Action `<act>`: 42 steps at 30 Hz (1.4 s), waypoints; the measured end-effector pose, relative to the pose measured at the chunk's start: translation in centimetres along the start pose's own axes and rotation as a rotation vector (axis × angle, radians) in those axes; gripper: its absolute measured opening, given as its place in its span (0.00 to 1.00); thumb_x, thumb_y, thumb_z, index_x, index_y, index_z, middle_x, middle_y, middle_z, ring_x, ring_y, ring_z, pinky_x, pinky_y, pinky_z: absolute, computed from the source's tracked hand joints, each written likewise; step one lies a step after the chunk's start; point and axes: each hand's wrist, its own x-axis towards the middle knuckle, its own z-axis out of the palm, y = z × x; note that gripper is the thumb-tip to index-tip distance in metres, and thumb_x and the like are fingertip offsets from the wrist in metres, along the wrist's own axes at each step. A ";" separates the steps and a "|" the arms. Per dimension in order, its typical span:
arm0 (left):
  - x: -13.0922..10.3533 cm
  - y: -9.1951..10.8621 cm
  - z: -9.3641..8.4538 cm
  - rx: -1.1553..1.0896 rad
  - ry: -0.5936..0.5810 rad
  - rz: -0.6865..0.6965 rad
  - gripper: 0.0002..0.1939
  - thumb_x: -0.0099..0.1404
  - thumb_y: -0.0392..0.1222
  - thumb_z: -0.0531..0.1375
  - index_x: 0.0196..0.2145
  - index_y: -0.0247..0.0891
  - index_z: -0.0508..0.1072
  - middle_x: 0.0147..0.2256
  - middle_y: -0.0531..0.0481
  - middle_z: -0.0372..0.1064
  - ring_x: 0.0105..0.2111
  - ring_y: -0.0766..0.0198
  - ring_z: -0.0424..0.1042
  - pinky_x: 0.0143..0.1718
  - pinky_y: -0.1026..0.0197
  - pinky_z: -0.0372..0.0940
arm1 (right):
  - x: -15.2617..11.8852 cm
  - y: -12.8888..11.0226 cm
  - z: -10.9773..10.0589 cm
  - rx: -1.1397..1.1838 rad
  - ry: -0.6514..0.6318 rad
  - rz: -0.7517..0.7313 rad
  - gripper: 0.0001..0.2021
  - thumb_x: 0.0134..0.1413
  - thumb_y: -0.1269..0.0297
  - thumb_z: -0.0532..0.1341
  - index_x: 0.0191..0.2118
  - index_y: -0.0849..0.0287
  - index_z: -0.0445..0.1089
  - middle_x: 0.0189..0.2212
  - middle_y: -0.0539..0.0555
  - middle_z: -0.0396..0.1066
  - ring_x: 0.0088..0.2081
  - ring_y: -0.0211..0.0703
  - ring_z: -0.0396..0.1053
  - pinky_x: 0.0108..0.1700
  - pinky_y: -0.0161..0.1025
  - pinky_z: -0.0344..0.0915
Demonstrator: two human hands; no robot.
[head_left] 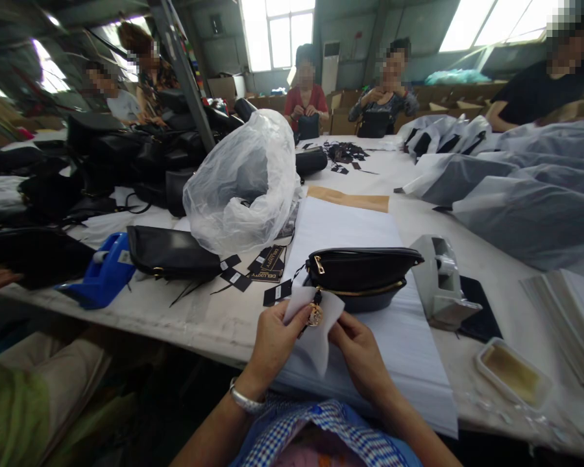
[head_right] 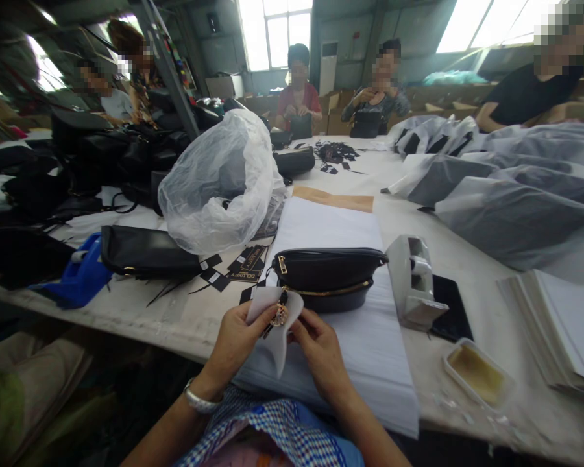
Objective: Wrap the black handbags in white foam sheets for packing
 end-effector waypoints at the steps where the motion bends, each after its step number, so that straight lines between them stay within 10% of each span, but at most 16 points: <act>1: -0.1 0.2 -0.1 0.016 -0.005 0.022 0.16 0.62 0.52 0.63 0.35 0.34 0.81 0.28 0.50 0.76 0.29 0.61 0.72 0.29 0.65 0.62 | 0.3 0.1 0.4 -0.052 0.022 -0.029 0.20 0.49 0.52 0.70 0.45 0.57 0.77 0.38 0.54 0.77 0.34 0.45 0.72 0.38 0.40 0.70; 11: -1.4 0.8 -0.3 -0.004 -0.047 0.060 0.19 0.70 0.53 0.53 0.41 0.36 0.77 0.34 0.49 0.76 0.34 0.60 0.72 0.34 0.64 0.64 | 1.2 0.5 2.5 -0.194 0.190 -0.121 0.19 0.48 0.49 0.69 0.39 0.59 0.74 0.31 0.54 0.74 0.29 0.43 0.70 0.31 0.37 0.69; 22: -0.5 0.4 -1.7 0.345 -0.107 0.299 0.14 0.72 0.44 0.52 0.37 0.40 0.76 0.29 0.49 0.75 0.29 0.60 0.73 0.32 0.63 0.62 | 1.4 -1.8 1.6 -0.437 -0.020 -0.144 0.22 0.58 0.43 0.60 0.23 0.57 0.65 0.13 0.47 0.63 0.17 0.38 0.64 0.22 0.34 0.58; 29: -1.3 -1.1 1.0 0.721 0.177 0.484 0.23 0.70 0.33 0.51 0.61 0.37 0.67 0.55 0.37 0.71 0.50 0.50 0.75 0.49 0.53 0.70 | 2.1 -0.6 3.5 -0.408 0.129 -0.166 0.22 0.58 0.42 0.58 0.28 0.58 0.69 0.13 0.45 0.61 0.14 0.36 0.60 0.18 0.32 0.54; 42: -1.4 -2.9 3.2 1.042 0.295 0.585 0.35 0.68 0.24 0.45 0.70 0.33 0.39 0.64 0.31 0.56 0.62 0.50 0.62 0.56 0.50 0.68 | 1.6 -1.0 3.8 -0.565 0.080 -0.357 0.20 0.62 0.47 0.56 0.30 0.58 0.72 0.24 0.52 0.71 0.26 0.42 0.64 0.30 0.36 0.59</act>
